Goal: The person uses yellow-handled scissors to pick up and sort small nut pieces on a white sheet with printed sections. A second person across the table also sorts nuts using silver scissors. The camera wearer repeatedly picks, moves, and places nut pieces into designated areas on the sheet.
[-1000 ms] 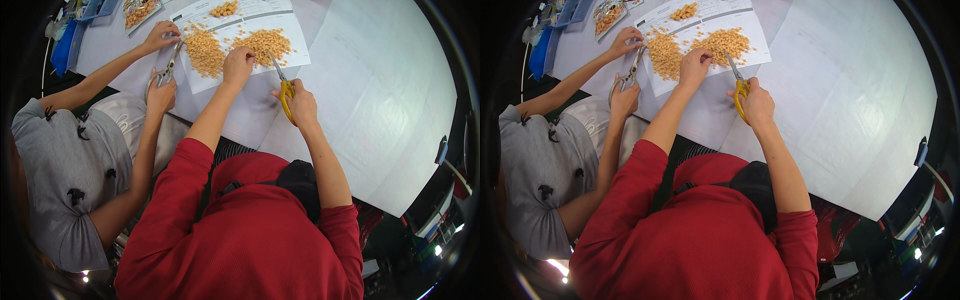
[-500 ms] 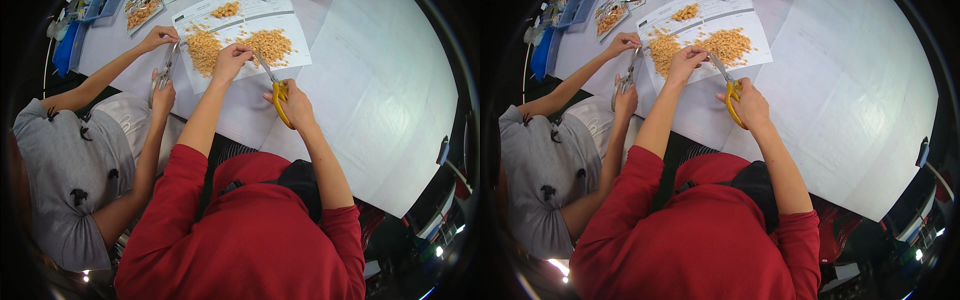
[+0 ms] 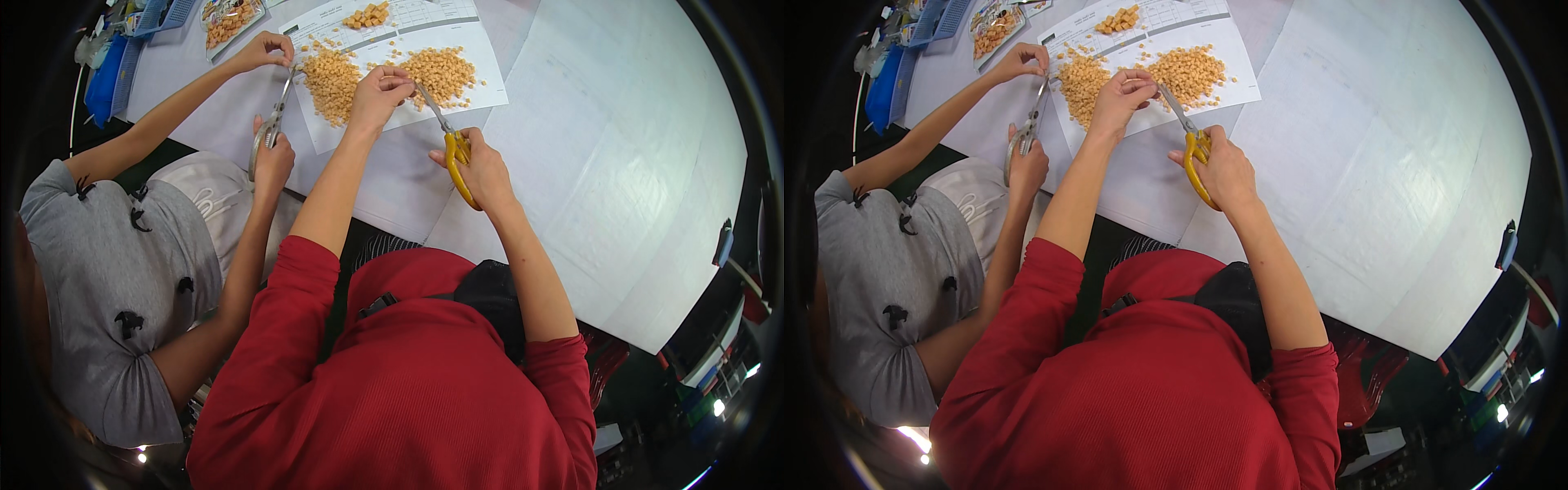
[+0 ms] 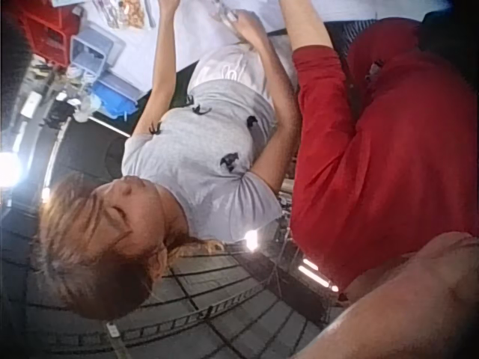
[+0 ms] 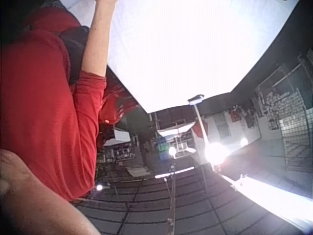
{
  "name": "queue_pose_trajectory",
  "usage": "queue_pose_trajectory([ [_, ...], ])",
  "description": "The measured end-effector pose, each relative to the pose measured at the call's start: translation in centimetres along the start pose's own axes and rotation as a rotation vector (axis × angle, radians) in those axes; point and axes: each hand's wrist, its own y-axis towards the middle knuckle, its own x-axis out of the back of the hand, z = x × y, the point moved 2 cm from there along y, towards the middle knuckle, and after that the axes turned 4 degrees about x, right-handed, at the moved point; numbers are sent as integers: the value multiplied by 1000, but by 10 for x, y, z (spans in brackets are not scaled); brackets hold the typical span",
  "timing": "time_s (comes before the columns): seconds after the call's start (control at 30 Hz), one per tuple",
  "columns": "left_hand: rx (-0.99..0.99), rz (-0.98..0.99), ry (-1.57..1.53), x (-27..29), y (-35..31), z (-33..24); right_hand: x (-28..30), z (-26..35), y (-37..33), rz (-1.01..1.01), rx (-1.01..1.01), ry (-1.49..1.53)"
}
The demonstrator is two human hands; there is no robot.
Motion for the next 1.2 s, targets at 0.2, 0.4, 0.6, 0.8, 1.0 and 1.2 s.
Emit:
queue_pose_trajectory([
  [0.2, -117, -66, 273, 0, 3, 8, 5, -1, 1, -33, -46, -60],
  [0.4, -421, -90, 754, -19, -5, 21, 13, -7, 3, -72, -106, -55],
  [0.6, -569, -183, 1069, -39, -11, 22, 11, -11, 2, -120, -114, -13],
  [0.8, -20, -113, 274, -24, -2, 23, 12, -3, -2, -75, -80, 32],
  [1.0, 335, -59, -418, -12, -10, -1, 7, 3, -3, -14, -22, 84],
  [1.2, 349, -31, -490, -8, -8, 5, 5, 9, -4, -10, 5, 12],
])
